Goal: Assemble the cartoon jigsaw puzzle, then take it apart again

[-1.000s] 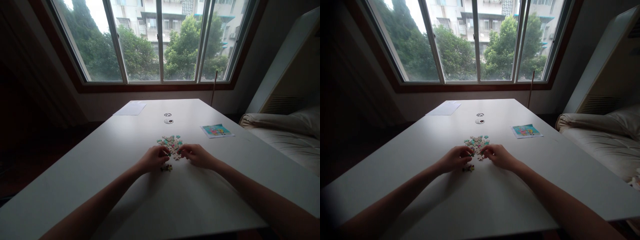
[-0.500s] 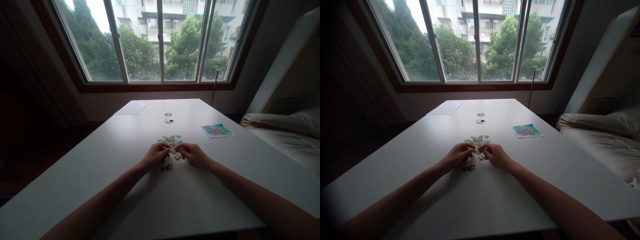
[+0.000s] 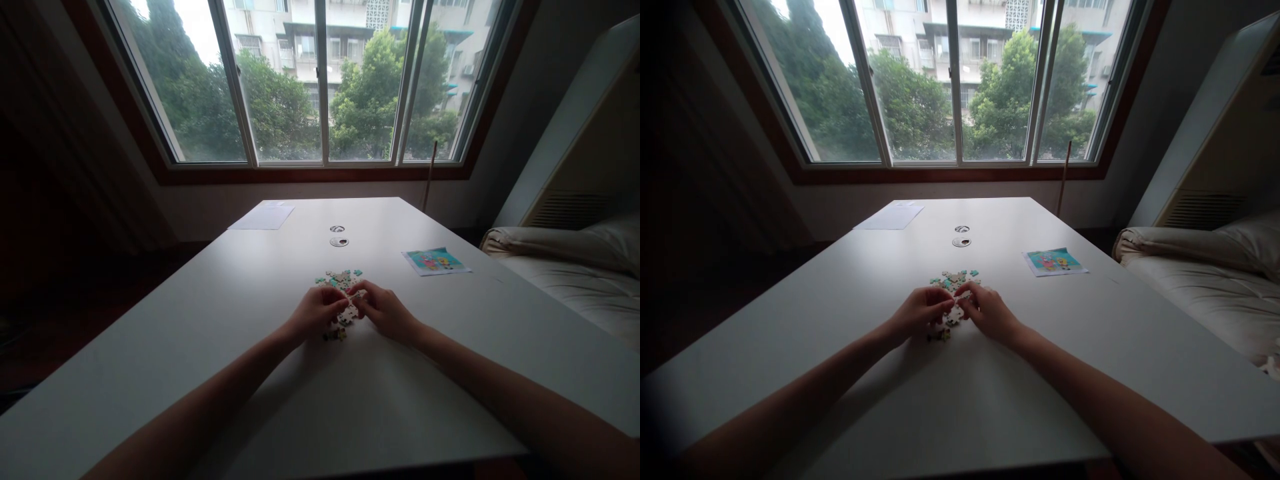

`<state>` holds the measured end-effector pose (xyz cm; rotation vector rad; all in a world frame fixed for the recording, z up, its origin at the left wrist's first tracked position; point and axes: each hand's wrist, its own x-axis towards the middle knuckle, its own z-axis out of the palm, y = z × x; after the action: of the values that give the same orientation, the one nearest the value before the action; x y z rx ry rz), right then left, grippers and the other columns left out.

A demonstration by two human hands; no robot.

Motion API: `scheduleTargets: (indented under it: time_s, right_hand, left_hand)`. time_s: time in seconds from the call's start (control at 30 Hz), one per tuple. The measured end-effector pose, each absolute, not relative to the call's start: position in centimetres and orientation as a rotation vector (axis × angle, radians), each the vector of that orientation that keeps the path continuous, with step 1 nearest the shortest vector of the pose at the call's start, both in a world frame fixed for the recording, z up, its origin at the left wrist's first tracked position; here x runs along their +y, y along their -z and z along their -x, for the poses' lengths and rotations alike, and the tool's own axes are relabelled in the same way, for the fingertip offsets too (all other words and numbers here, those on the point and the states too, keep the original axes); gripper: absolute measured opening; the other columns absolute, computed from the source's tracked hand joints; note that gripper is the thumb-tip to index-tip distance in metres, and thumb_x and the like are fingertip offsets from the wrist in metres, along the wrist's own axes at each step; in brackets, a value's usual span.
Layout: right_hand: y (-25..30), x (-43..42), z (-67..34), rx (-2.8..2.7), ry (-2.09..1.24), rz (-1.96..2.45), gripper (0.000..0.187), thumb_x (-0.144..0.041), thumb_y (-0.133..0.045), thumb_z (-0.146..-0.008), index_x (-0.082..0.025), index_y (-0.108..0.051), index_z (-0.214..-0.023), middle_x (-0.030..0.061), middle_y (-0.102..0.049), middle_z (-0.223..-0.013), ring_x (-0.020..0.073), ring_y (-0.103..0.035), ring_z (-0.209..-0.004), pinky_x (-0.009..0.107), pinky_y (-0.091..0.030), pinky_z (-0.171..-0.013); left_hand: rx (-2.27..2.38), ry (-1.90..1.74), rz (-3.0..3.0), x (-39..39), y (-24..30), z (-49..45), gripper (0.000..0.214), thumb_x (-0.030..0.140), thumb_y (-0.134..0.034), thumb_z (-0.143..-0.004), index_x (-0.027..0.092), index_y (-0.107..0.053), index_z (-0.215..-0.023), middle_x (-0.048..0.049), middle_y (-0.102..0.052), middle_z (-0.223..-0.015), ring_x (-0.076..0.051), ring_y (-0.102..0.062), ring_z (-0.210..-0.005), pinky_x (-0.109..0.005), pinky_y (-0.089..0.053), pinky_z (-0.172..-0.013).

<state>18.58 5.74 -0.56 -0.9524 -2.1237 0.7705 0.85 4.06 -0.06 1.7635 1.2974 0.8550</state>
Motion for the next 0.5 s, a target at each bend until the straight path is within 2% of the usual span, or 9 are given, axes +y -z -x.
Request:
scheduleTargets:
  time_s: [0.1,0.2,0.33,0.4,0.5]
  right_hand:
    - [0.6,5.9,-18.9,-2.112,-0.703,0.992,0.012,-0.027,-0.047,-0.085,-0.019,-0.055,-0.089,-0.0029,-0.061,-0.058,0.0103,-0.053,-0.051,0.02,-0.038,-0.053]
    - [0.8,6.3,-19.4,-2.15,-0.594,1.007,0.015,-0.028,-0.044,-0.087,-0.019,-0.056,-0.089,-0.0017,-0.062,-0.062,0.0105,-0.052,-0.051,0.021,-0.038,-0.053]
    - [1.0,6.8,-19.8,-2.246,-0.374,0.969,0.017,-0.026,-0.045,-0.087,-0.02,-0.061,-0.092,0.0035,-0.065,-0.077,0.0161,-0.056,-0.076,0.028,-0.043,-0.069]
    - [0.9,6.8,-19.9,-2.301,-0.278,0.899,0.017,-0.026,-0.048,-0.086,-0.02,-0.063,-0.092,0.0051,-0.066,-0.085,0.0185,-0.054,-0.087,0.031,-0.042,-0.077]
    - [0.6,6.5,-20.0,-2.407,-0.222,0.763,0.018,-0.031,-0.053,-0.084,-0.022,-0.065,-0.094,0.0058,-0.064,-0.094,0.0188,-0.052,-0.091,0.032,-0.042,-0.081]
  left_hand:
    - [1.396,-0.815,-1.939,4.1,-0.5,-0.3,0.026,0.039,-0.051,-0.078,0.014,-0.059,-0.077,-0.0003,-0.056,-0.063,-0.012,-0.052,-0.056,-0.023,-0.04,-0.052]
    - [1.429,-0.647,-2.131,3.3,-1.5,0.4,0.022,0.038,-0.057,-0.074,0.017,-0.06,-0.07,-0.0004,-0.057,-0.065,-0.015,-0.052,-0.063,-0.024,-0.038,-0.058]
    - [1.449,-0.372,-2.279,1.5,-2.4,0.7,0.028,0.041,-0.07,-0.06,0.02,-0.061,-0.075,-0.001,-0.06,-0.076,-0.019,-0.053,-0.071,-0.026,-0.037,-0.059]
    - [1.487,-0.287,-2.307,0.9,-2.7,0.6,0.027,0.037,-0.07,-0.061,0.021,-0.06,-0.08,-0.0017,-0.06,-0.082,-0.02,-0.054,-0.074,-0.026,-0.037,-0.059]
    - [1.513,-0.204,-2.321,0.8,-3.0,0.3,0.019,0.029,-0.066,-0.065,0.022,-0.06,-0.082,-0.0014,-0.061,-0.086,-0.021,-0.055,-0.079,-0.026,-0.038,-0.061]
